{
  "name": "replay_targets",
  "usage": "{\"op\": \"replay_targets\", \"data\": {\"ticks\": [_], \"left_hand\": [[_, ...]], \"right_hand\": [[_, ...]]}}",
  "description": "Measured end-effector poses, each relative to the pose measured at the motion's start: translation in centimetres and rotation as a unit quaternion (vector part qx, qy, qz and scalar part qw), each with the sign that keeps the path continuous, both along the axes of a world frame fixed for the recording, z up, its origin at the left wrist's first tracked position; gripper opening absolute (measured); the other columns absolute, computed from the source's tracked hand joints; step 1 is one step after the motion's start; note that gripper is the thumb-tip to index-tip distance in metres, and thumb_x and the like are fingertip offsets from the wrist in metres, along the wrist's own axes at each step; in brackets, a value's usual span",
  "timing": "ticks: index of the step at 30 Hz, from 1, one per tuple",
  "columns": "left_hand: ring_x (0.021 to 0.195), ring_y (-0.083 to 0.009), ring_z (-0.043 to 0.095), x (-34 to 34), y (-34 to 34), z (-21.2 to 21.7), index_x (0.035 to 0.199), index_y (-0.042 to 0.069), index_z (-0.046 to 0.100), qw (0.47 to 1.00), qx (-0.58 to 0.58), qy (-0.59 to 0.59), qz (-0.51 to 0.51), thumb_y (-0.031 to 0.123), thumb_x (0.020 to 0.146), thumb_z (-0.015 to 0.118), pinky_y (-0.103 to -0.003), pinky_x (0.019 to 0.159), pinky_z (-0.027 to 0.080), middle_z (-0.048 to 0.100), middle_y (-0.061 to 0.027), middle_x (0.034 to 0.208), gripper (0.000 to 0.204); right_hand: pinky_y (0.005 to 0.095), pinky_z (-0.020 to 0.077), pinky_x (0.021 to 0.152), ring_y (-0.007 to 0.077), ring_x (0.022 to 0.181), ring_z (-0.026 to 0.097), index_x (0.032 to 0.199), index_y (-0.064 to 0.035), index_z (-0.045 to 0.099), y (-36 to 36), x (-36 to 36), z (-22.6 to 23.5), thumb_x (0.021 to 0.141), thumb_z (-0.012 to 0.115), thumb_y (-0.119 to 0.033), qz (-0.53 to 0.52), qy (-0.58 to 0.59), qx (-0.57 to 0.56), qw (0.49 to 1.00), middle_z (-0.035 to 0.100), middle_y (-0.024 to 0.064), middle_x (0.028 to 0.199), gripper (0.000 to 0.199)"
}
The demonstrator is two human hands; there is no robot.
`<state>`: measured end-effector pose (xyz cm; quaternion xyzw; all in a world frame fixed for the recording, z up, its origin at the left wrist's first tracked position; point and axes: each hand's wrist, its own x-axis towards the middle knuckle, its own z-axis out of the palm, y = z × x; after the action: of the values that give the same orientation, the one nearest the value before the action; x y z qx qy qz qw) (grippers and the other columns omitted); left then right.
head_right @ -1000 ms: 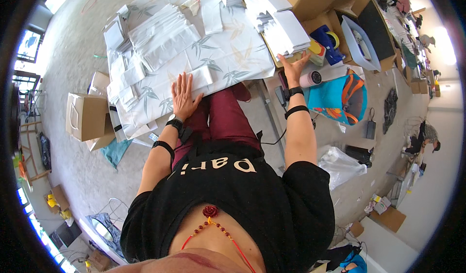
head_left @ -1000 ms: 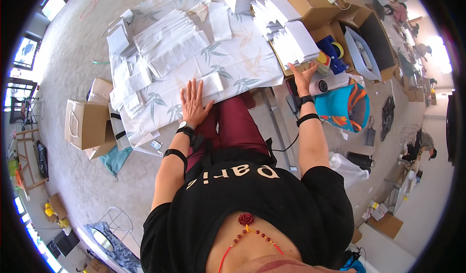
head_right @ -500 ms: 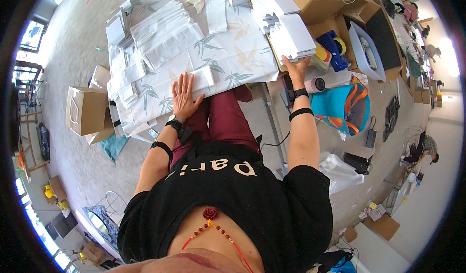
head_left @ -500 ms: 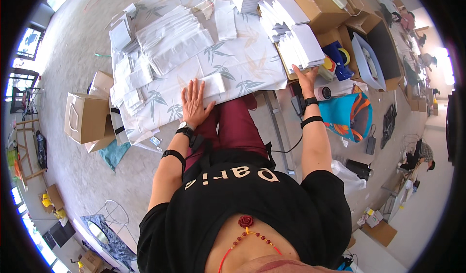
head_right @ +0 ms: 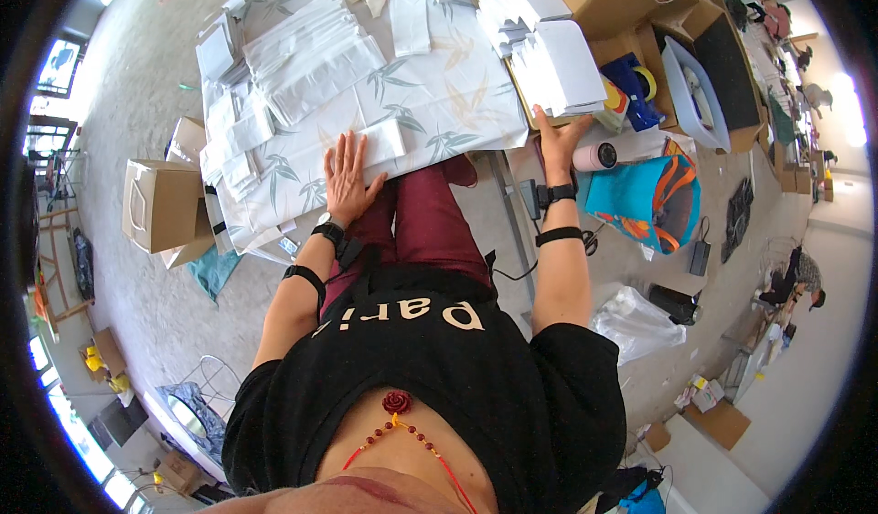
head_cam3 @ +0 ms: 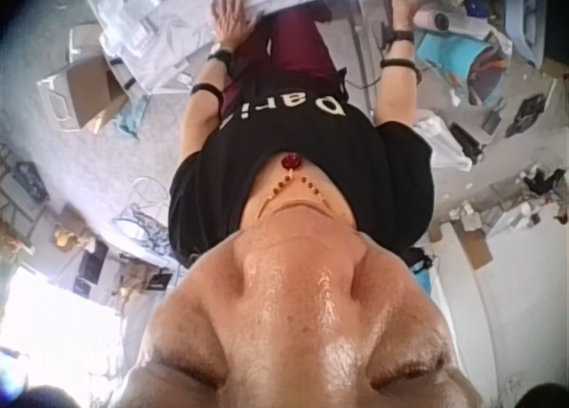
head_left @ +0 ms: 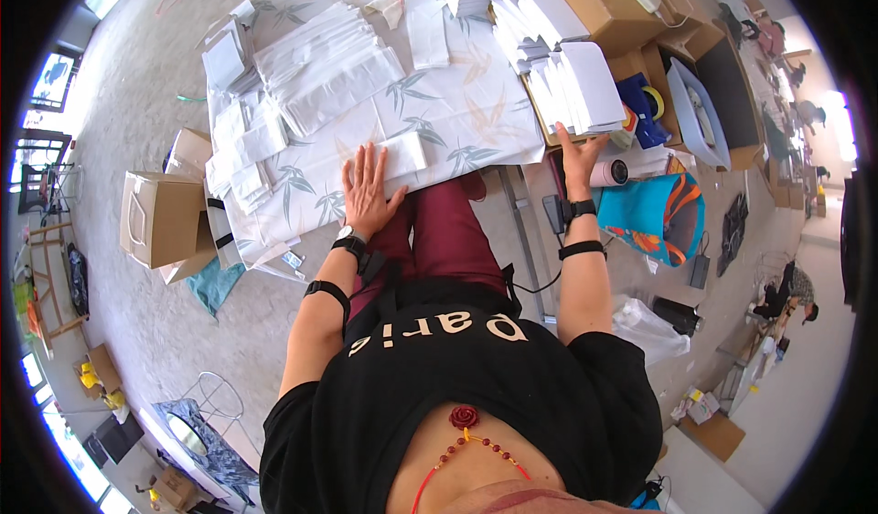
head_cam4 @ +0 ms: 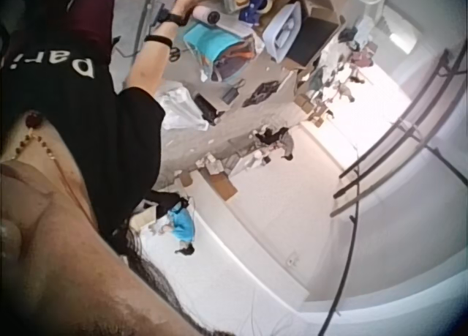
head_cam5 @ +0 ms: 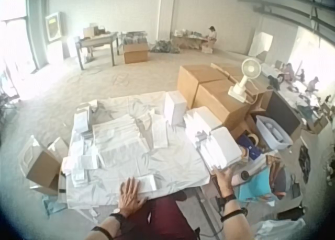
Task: Folding and stacking white plastic or paper pouches at a workstation.
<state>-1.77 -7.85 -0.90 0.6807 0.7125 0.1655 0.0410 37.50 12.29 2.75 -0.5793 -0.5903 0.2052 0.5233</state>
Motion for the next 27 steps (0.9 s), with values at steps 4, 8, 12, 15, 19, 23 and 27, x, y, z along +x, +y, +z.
{"op": "replay_targets", "data": {"ticks": [4, 8, 12, 15, 19, 23, 27], "left_hand": [[0.16, -0.0334, 0.018, 0.1, 0.1, 0.1, 0.165, 0.011, 0.029, 1.0, 0.001, -0.002, -0.005, 0.056, 0.095, 0.064, -0.054, 0.128, 0.01, 0.024, -0.0177, 0.171, 0.09], [0.16, -0.0331, 0.017, 0.1, 0.1, 0.0, 0.165, 0.011, 0.029, 1.0, 0.002, -0.004, -0.007, 0.055, 0.095, 0.064, -0.054, 0.128, 0.01, 0.024, -0.0176, 0.171, 0.089], [0.16, -0.034, 0.019, 0.0, 0.2, -0.4, 0.165, 0.011, 0.029, 1.0, 0.011, -0.008, -0.007, 0.056, 0.093, 0.066, -0.057, 0.127, 0.011, 0.025, -0.0181, 0.171, 0.092], [0.16, -0.034, 0.018, -0.1, 0.2, -0.5, 0.165, 0.012, 0.028, 1.0, 0.009, -0.003, -0.006, 0.056, 0.093, 0.065, -0.057, 0.127, 0.011, 0.024, -0.0179, 0.171, 0.092], [0.16, -0.0336, 0.018, 0.0, 0.3, -0.4, 0.165, 0.012, 0.028, 1.0, 0.005, -0.002, -0.006, 0.056, 0.094, 0.064, -0.056, 0.127, 0.01, 0.024, -0.0175, 0.171, 0.091], [0.16, -0.0335, 0.017, 0.1, 0.3, 0.0, 0.165, 0.011, 0.029, 1.0, 0.005, 0.001, -0.007, 0.057, 0.095, 0.063, -0.055, 0.128, 0.01, 0.024, -0.0174, 0.171, 0.09], [0.16, -0.0335, 0.017, 0.1, 0.1, 0.1, 0.164, 0.011, 0.03, 1.0, 0.003, -0.002, -0.004, 0.057, 0.096, 0.062, -0.055, 0.128, 0.01, 0.024, -0.0175, 0.171, 0.089]], "right_hand": [[0.0546, 0.0313, 0.109, 0.0406, 0.122, 0.041, 0.138, 0.0115, 0.035, -3.1, -2.1, -1.0, 0.075, 0.094, -0.036, -0.01, -0.06, -0.002, 0.998, 0.043, 0.0291, 0.128, 0.098], [0.0549, 0.0336, 0.104, 0.0397, 0.118, 0.042, 0.134, 0.0108, 0.039, -5.6, -5.2, -3.1, 0.073, 0.094, -0.038, -0.004, -0.116, -0.003, 0.993, 0.043, 0.0281, 0.125, 0.095], [0.0511, 0.0358, 0.103, 0.0362, 0.115, 0.042, 0.124, 0.0104, 0.043, -5.9, -7.5, -5.4, 0.072, 0.095, -0.038, -0.001, -0.142, 0.018, 0.99, 0.044, 0.0242, 0.119, 0.088], [0.0528, 0.0375, 0.101, 0.0389, 0.114, 0.043, 0.122, 0.01, 0.045, -5.5, -8.0, -6.9, 0.07, 0.095, -0.043, -0.039, -0.17, -0.002, 0.985, 0.046, 0.0254, 0.117, 0.09], [0.0548, 0.0411, 0.099, 0.0432, 0.117, 0.046, 0.125, 0.0117, 0.048, -4.6, -7.9, -8.2, 0.068, 0.094, -0.049, -0.079, -0.194, -0.04, 0.977, 0.05, 0.0294, 0.123, 0.095], [0.0558, 0.043, 0.099, 0.0452, 0.121, 0.047, 0.131, 0.0129, 0.047, -3.9, -7.5, -8.7, 0.066, 0.094, -0.054, -0.113, -0.248, -0.079, 0.959, 0.05, 0.0316, 0.13, 0.104], [0.0551, 0.0414, 0.103, 0.0452, 0.124, 0.046, 0.135, 0.011, 0.047, -4.7, -7.4, -8.2, 0.066, 0.095, -0.052, -0.135, -0.23, -0.073, 0.961, 0.05, 0.0292, 0.133, 0.105]]}}
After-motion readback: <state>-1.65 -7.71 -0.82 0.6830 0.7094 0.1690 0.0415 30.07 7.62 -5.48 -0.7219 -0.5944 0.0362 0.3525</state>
